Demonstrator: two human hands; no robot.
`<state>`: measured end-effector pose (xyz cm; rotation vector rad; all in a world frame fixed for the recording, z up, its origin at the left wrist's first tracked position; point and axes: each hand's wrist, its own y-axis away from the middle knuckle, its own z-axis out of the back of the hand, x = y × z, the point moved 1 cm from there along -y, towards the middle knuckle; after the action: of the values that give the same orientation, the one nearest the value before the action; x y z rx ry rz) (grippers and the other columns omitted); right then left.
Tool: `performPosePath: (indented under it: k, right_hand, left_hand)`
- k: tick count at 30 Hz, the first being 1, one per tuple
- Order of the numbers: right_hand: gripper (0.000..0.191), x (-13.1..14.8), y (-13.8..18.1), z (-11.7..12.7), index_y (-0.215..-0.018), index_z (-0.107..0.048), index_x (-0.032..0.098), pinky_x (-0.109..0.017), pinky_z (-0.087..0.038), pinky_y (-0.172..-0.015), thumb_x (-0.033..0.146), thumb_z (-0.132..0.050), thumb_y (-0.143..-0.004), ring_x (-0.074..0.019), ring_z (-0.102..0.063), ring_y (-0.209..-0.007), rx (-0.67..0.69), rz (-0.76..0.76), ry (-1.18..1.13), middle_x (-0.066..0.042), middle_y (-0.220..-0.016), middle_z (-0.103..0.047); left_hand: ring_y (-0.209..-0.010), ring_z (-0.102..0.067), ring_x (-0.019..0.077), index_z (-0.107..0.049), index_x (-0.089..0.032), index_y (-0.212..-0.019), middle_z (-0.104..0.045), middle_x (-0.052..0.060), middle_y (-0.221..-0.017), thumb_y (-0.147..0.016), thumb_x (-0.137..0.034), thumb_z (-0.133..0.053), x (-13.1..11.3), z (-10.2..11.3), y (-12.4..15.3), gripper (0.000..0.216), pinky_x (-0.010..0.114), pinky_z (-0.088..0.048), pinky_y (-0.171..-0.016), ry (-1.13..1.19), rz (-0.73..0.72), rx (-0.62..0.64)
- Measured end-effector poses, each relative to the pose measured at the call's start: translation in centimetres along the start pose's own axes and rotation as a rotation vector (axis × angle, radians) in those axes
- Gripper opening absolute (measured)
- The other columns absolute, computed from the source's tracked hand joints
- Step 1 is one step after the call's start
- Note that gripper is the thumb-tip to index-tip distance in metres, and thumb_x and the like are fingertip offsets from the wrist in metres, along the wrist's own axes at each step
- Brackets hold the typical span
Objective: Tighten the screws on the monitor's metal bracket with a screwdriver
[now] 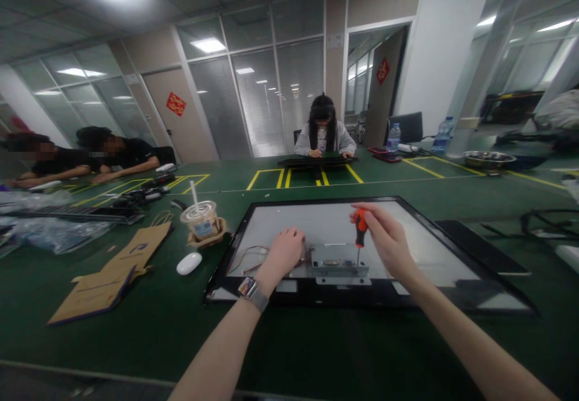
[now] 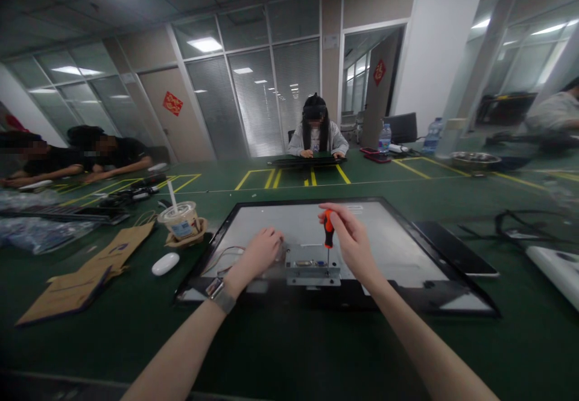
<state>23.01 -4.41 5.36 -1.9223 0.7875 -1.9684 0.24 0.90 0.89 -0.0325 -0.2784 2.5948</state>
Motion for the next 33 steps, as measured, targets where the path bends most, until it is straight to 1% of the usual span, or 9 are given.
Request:
performPosePath:
  k: [4, 6, 8, 12, 15, 19, 24, 27, 33]
  right_hand:
    - [0.016, 0.2, 0.0, 0.1, -0.092, -0.072, 0.025, -0.034, -0.05, -0.075, 0.037, -0.062, -0.087, -0.019, -0.062, -0.082, -0.012, 0.044, 0.013, -0.004, -0.087, -0.066]
    - [0.012, 0.5, 0.0, 0.1, -0.085, -0.071, 0.024, -0.033, -0.05, -0.07, 0.035, -0.068, -0.082, -0.0184, -0.061, -0.078, -0.025, 0.079, 0.052, -0.003, -0.086, -0.064]
    - [0.012, 0.8, 0.0, 0.0, -0.087, -0.071, 0.023, -0.033, -0.049, -0.068, 0.034, -0.068, -0.082, -0.0179, -0.06, -0.075, -0.022, 0.081, 0.073, -0.003, -0.084, -0.064]
    - [0.02, 0.7, 0.1, 0.1, -0.1, -0.068, 0.024, -0.033, -0.049, -0.064, 0.036, -0.056, -0.092, -0.0178, -0.06, -0.072, 0.029, 0.035, 0.023, -0.003, -0.081, -0.064]
    - [0.021, 0.6, 0.0, 0.1, -0.092, -0.068, 0.023, -0.034, -0.049, -0.065, 0.037, -0.052, -0.093, -0.0194, -0.06, -0.077, 0.051, 0.065, -0.012, -0.005, -0.084, -0.064]
    - [0.016, 1.0, 0.0, 0.1, -0.084, -0.07, 0.024, -0.033, -0.049, -0.065, 0.036, -0.061, -0.087, -0.019, -0.059, -0.077, 0.039, 0.103, 0.028, -0.004, -0.086, -0.063]
    - [0.023, 1.6, 0.1, -0.1, -0.1, -0.071, 0.024, -0.034, -0.052, -0.068, 0.038, -0.054, -0.092, -0.0185, -0.063, -0.073, 0.059, 0.093, 0.082, -0.003, -0.079, -0.067]
    - [0.026, 1.7, 0.2, -0.3, -0.101, -0.069, 0.023, -0.035, -0.053, -0.07, 0.038, -0.049, -0.095, -0.0188, -0.065, -0.075, 0.052, 0.131, 0.104, -0.005, -0.082, -0.07]
    - [0.008, 1.4, 0.1, -0.2, -0.087, -0.07, 0.025, -0.038, -0.05, -0.071, 0.029, -0.063, -0.087, -0.0207, -0.061, -0.078, -0.017, 0.223, 0.235, -0.004, -0.082, -0.063]
  left_hand:
    - [-0.099, -0.057, 0.0199, -0.063, -0.018, -0.106, -0.062, 0.007, -0.107, -0.094, -0.016, -0.042, 0.7, -0.6, -0.4, 0.024, 0.033, -0.045, -0.091, 0.231, 0.051, -0.003]
    - [-0.096, -0.058, 0.019, -0.064, -0.019, -0.106, -0.062, 0.006, -0.105, -0.093, -0.016, -0.042, 0.8, -0.8, -0.6, 0.025, 0.032, -0.045, -0.09, 0.291, 0.058, 0.005]
    - [-0.096, -0.058, 0.0187, -0.064, -0.019, -0.107, -0.063, 0.006, -0.104, -0.093, -0.016, -0.042, 0.7, -1.0, -0.6, 0.026, 0.032, -0.045, -0.09, 0.313, 0.056, 0.001]
    - [-0.1, -0.057, 0.0192, -0.063, -0.019, -0.108, -0.063, 0.006, -0.105, -0.093, -0.016, -0.042, 0.3, -0.8, -0.5, 0.026, 0.032, -0.044, -0.093, 0.293, 0.034, -0.013]
    - [-0.1, -0.057, 0.0193, -0.062, -0.02, -0.11, -0.062, 0.006, -0.107, -0.094, -0.017, -0.041, 0.1, -0.5, -0.3, 0.026, 0.032, -0.044, -0.092, 0.243, 0.031, 0.001]
    - [-0.099, -0.057, 0.0188, -0.061, -0.021, -0.111, -0.062, 0.006, -0.108, -0.096, -0.017, -0.04, -0.1, -0.3, -0.2, 0.027, 0.032, -0.044, -0.091, 0.193, 0.032, 0.011]
    - [-0.102, -0.057, 0.0202, -0.061, -0.02, -0.112, -0.062, 0.006, -0.109, -0.096, -0.017, -0.039, -0.1, -0.5, -0.1, 0.027, 0.034, -0.044, -0.093, 0.162, 0.003, -0.007]
    - [-0.102, -0.058, 0.0209, -0.061, -0.019, -0.113, -0.062, 0.007, -0.109, -0.096, -0.017, -0.039, -0.2, -0.7, -0.1, 0.028, 0.034, -0.044, -0.091, 0.14, -0.001, -0.008]
    - [-0.101, -0.058, 0.0208, -0.06, -0.021, -0.115, -0.061, 0.007, -0.111, -0.097, -0.017, -0.039, -0.3, -0.7, 0.0, 0.028, 0.035, -0.044, -0.091, 0.129, -0.003, 0.002]
